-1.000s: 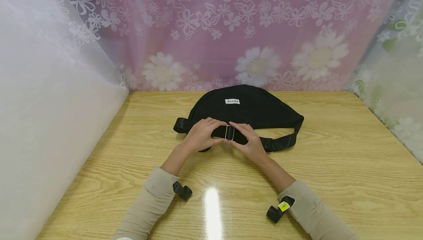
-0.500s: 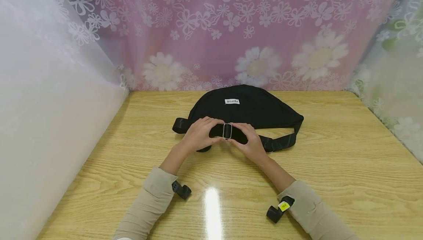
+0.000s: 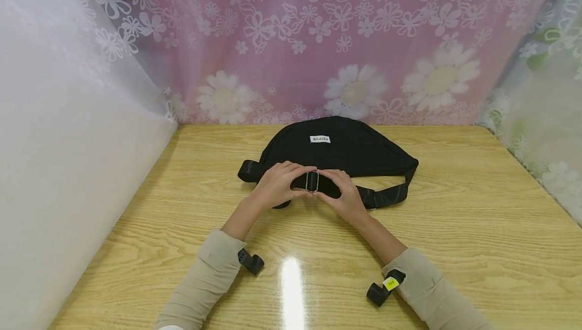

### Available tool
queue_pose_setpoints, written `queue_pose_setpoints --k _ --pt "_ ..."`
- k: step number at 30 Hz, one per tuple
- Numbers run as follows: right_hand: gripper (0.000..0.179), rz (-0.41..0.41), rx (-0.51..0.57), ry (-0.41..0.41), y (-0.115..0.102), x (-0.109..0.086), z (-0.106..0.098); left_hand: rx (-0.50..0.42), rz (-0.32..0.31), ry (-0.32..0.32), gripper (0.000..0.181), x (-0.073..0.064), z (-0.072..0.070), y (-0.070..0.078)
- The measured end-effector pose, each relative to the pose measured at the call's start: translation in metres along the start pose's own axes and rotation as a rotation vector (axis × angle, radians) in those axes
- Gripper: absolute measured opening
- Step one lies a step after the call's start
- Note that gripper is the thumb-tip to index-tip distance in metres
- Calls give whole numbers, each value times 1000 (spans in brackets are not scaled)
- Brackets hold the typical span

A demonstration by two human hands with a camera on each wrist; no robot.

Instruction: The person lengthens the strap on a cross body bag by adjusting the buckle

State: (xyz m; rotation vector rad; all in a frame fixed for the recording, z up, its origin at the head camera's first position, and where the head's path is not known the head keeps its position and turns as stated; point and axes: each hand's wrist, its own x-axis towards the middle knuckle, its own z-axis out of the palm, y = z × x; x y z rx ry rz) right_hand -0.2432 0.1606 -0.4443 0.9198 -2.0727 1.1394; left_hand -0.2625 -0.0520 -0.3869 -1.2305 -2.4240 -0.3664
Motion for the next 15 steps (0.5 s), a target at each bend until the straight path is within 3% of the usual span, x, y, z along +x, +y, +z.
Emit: queue_pose_setpoints --k 10,15 --pt "60 -7 1 -8 0 1 0 14 9 25 60 0 0 -1" --pt "58 1 3 -14 0 1 0 43 46 54 60 -1 0 -5"
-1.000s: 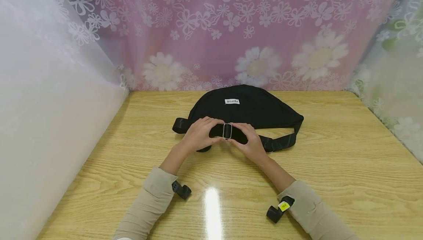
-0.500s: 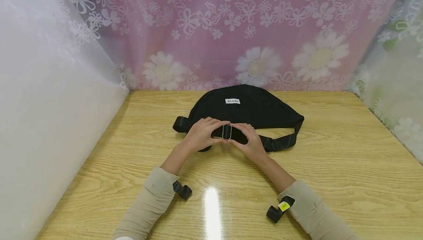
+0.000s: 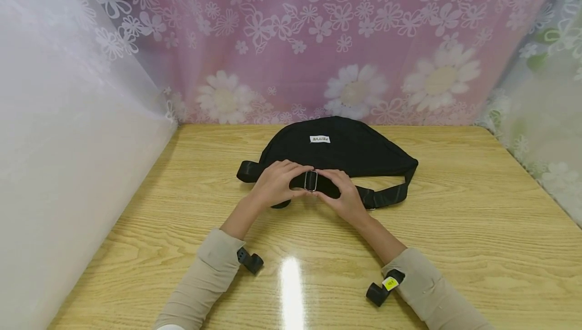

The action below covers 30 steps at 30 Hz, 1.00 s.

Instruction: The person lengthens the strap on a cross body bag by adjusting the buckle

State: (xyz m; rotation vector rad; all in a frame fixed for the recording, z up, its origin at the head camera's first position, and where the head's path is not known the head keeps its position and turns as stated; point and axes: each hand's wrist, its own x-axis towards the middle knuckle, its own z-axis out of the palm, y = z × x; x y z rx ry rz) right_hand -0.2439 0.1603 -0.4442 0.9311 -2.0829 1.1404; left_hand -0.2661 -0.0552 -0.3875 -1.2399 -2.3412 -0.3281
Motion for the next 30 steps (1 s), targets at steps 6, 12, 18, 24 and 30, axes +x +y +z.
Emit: queue_pose_setpoints --k 6,12,18,24,30 --pt "40 126 38 16 -6 3 -1 5 11 32 58 -2 -3 -6" --pt "19 249 83 82 -36 12 -9 -77 9 -2 58 -2 -6 -5" --pt "12 280 129 135 -42 14 -11 -196 44 2 57 -2 -3 -2" --pt "11 279 173 146 -38 12 -10 -193 62 -1 57 -2 -2 0" --pt "7 284 191 145 -38 11 -11 -133 43 -15 54 -3 -2 0"
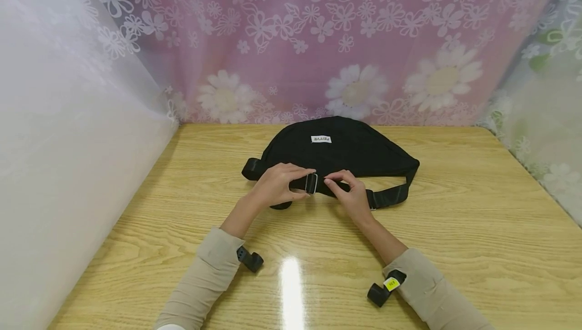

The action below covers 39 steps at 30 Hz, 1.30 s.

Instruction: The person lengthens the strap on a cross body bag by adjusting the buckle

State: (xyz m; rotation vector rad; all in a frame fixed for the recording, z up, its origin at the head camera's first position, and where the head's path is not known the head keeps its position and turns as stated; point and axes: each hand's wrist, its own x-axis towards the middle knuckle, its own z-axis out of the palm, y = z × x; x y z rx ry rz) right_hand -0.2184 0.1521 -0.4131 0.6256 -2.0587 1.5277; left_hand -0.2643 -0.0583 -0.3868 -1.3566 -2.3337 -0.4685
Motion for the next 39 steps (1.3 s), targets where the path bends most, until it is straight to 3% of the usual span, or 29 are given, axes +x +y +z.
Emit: queue_pose_setpoints --k 10,21,27,32,34,39 --pt "6 -6 -4 -36 -1 -1 2 -15 4 -68 53 2 4 3" --pt "11 -96 -141 14 -3 2 2 -33 -89 -70 56 1 2 -1" --pt "9 -88 -107 -14 -1 1 1 -71 -82 -124 57 2 4 3" --pt "16 -156 -105 -23 28 -1 2 -84 -105 -173 60 3 4 5" --pt "19 -187 -135 -9 39 -1 2 -89 -112 -161 59 2 4 4" --pt "15 -217 -222 55 40 0 1 -135 -145 -115 59 -1 3 -1"
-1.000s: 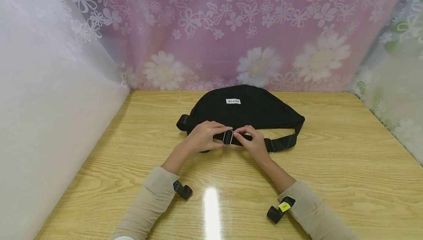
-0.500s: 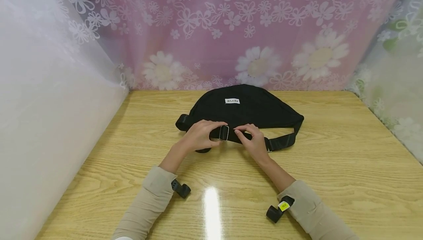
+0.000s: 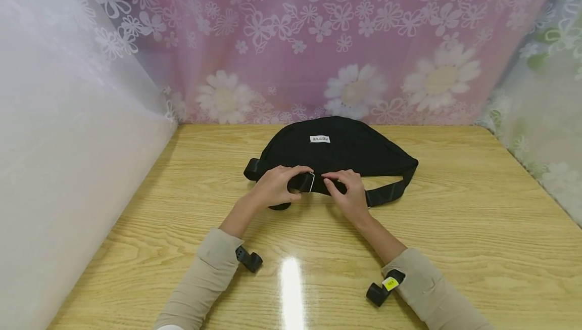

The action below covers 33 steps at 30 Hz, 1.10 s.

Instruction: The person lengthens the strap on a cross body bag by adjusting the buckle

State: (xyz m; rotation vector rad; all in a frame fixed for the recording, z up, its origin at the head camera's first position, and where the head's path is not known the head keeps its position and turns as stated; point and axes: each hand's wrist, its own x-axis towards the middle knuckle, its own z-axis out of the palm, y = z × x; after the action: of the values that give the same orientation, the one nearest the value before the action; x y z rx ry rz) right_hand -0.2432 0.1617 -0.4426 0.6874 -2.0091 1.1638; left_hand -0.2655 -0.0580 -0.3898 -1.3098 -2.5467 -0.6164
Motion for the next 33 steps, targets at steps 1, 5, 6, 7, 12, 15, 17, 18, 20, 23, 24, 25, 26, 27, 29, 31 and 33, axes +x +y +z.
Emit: queue_pose_setpoints --k 1,5,6,7,12,15,17,18,20,23,24,25,26,27,29,31,33 --pt "14 8 -6 10 0 0 0 -18 -8 4 59 -1 -1 0" --pt "11 24 -1 7 -1 0 -1 -68 -49 -29 59 0 -2 2" --pt "11 21 11 -5 -2 0 -1 -77 -57 -45 59 0 -2 3" --pt "12 14 22 -16 -2 0 -1 -89 -60 -61 59 1 -2 3" --pt "15 -19 51 -37 -4 1 -2 -116 -62 -99 60 2 0 5" --pt "14 -15 28 -2 -4 1 -2 -113 -57 -73 60 1 0 2" --pt "13 -3 6 22 -4 1 -2 -123 -57 -47 60 0 0 0" --pt "12 7 -1 29 -4 2 -2 -132 -56 -34 60 0 -1 -1" --pt "10 23 -10 36 -3 2 -1 -151 -59 -18 60 -1 -1 -2" --pt "9 41 -9 25 -2 1 -1 -166 -63 -14 60 -1 -2 -2" --pt "10 42 -3 17 -2 1 -1 -170 -60 -21 60 -1 -2 -1" --pt "10 41 6 6 -2 1 -1 -172 -59 -30 59 -1 -1 -1" --pt "11 38 15 -6 -2 1 -1 -174 -57 -40 59 0 -1 -1" --pt "12 33 26 -18 -2 0 -1 -178 -56 -51 60 0 0 0" --pt "14 24 45 -36 -2 0 -1 -184 -51 -69 60 0 0 0" --pt "15 16 49 -43 -2 0 -1 -184 -52 -74 61 1 1 0" --pt "16 17 43 -31 -2 0 0 -184 -58 -63 61 1 1 0"
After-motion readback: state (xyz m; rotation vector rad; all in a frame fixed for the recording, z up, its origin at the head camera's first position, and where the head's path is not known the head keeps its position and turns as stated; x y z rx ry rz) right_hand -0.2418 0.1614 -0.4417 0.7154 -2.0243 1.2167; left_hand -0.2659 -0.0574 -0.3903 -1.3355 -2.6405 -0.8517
